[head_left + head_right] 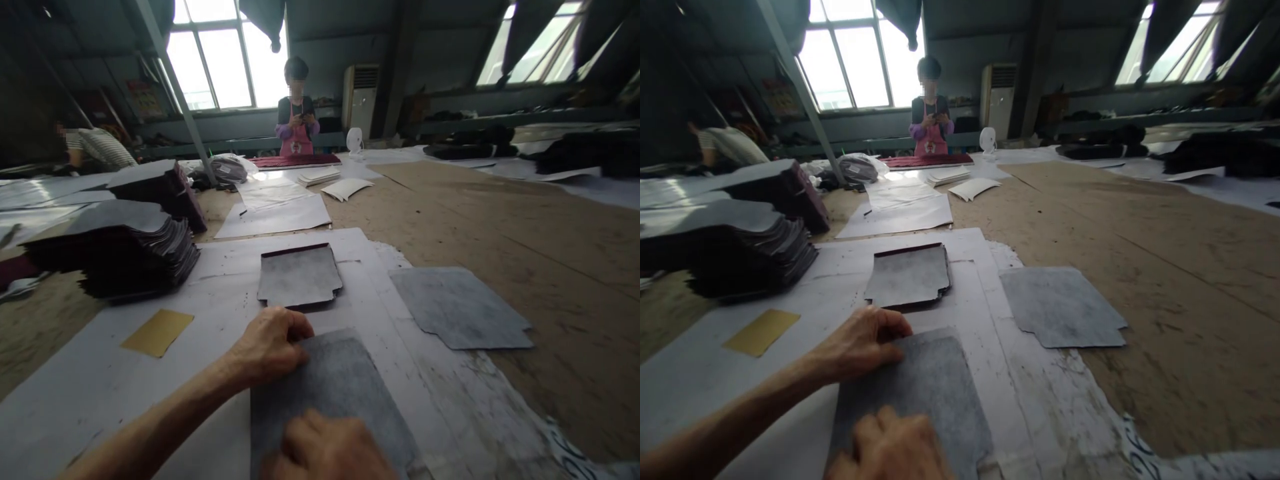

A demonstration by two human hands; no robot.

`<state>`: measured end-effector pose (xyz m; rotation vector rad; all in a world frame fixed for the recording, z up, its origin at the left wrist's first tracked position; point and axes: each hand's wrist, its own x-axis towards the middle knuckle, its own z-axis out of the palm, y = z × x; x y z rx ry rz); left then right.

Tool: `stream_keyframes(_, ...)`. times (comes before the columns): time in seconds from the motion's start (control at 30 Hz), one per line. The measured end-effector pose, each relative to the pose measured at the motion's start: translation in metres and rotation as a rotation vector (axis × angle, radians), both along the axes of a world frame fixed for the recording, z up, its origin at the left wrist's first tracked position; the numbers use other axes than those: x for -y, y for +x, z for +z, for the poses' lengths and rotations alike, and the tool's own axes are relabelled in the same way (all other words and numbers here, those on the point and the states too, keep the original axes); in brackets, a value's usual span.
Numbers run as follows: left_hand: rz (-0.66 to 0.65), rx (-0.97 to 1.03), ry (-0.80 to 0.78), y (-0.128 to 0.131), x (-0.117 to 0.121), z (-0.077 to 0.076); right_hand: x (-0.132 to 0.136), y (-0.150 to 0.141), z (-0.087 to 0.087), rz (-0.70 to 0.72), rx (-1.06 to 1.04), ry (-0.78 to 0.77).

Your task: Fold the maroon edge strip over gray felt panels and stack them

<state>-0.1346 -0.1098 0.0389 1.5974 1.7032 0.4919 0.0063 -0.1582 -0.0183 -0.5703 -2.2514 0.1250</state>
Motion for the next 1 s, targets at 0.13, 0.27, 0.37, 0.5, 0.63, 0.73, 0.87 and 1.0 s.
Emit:
stream_keyframes(0.13, -0.018, -0.086, 0.174, 0.006, 0.004, -0.007, -0.056, 0.039, 0.043, 0.018, 0.133, -0.215)
stream_keyframes(0.27, -0.078, -0.12, 0.285, 0.007, 0.005, -0.012, -0.105, 0.063, 0.052, -0.011, 0.316, -0.159)
stream_keyframes(0.37, -0.157, -0.181, 0.443, 0.005, 0.005, -0.018, -0.118, 0.066, 0.044, 0.093, 0.381, -0.133)
stream_keyframes(0.5, -0.3, -0.222, 0.699, 0.001, 0.006, -0.025, -0.117, 0.068, 0.036, 0.151, 0.334, -0.063)
stream_keyframes(0.63, -0.436, -0.299, 0.845, -0.001, 0.01, -0.028, -0.112, 0.073, 0.032, 0.179, 0.293, 0.08)
stream_keyframes(0.73, -0.499, -0.36, 0.834, -0.002, 0.012, -0.028, -0.108, 0.077, 0.031, 0.186, 0.309, 0.182)
stream_keyframes(0.87, -0.543, -0.368, 0.8, -0.003, 0.015, -0.029, -0.103, 0.078, 0.033, 0.178, 0.367, 0.23)
stream_keyframes(1.0, -0.576, -0.363, 0.761, -0.005, 0.015, -0.028, -0.099, 0.076, 0.035, 0.17, 0.422, 0.276)
